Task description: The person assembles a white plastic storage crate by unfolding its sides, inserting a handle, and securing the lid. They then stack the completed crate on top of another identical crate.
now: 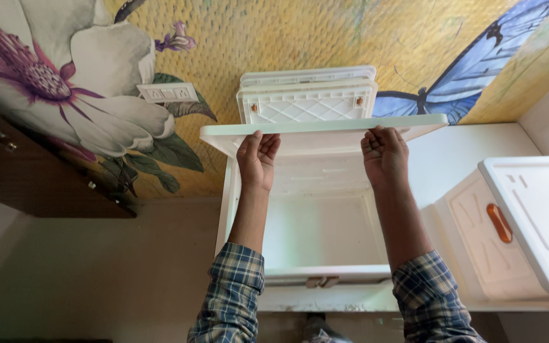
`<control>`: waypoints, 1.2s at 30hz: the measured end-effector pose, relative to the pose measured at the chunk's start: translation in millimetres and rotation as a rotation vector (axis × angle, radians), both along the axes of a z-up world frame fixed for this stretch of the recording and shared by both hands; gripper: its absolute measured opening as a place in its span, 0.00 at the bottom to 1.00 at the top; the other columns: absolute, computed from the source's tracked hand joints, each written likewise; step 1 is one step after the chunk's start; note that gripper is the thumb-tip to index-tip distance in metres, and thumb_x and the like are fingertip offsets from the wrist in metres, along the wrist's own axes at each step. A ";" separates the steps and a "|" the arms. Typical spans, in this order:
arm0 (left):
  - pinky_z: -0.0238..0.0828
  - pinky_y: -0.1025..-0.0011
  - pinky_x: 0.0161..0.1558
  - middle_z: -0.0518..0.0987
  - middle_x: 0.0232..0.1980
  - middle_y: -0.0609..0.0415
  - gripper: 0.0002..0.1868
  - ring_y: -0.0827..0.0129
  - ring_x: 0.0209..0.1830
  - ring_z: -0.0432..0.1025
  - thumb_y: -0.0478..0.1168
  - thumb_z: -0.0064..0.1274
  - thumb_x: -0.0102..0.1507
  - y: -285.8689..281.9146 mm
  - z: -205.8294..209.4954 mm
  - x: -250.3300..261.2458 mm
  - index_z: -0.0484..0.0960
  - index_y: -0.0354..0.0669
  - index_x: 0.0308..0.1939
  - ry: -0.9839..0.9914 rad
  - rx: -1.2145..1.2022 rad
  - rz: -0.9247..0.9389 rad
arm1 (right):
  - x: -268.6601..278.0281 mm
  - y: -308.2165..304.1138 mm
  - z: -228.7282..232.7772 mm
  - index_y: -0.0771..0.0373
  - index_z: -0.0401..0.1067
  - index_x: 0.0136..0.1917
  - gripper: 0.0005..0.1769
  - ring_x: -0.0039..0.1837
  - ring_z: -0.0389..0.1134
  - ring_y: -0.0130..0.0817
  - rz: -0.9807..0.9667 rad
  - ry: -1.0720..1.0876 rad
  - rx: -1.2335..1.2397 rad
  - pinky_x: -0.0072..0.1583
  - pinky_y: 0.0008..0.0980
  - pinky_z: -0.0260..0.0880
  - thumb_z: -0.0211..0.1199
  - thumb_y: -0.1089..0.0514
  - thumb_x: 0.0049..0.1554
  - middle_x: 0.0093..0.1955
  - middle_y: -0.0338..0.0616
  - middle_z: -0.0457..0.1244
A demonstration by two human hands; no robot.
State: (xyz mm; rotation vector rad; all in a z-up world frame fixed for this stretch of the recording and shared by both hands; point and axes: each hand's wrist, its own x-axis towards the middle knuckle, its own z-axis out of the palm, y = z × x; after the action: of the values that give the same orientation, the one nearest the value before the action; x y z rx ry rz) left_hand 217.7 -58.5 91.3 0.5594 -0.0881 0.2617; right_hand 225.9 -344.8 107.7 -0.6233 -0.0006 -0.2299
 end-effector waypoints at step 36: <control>0.80 0.66 0.52 0.83 0.44 0.51 0.09 0.64 0.45 0.79 0.36 0.58 0.64 -7.8 -86.8 -254.3 0.82 0.34 0.46 0.341 0.184 0.001 | -250.7 -12.1 -111.5 0.69 0.69 0.55 0.07 0.54 0.71 0.40 -0.018 0.155 -0.271 0.60 0.38 0.75 0.54 0.63 0.66 0.49 0.51 0.67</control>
State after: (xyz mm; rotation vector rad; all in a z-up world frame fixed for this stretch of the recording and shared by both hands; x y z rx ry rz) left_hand -36.6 -66.3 4.5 0.7795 0.2202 0.1570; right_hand -24.8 -356.9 -3.8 -0.9101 0.1250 -0.2001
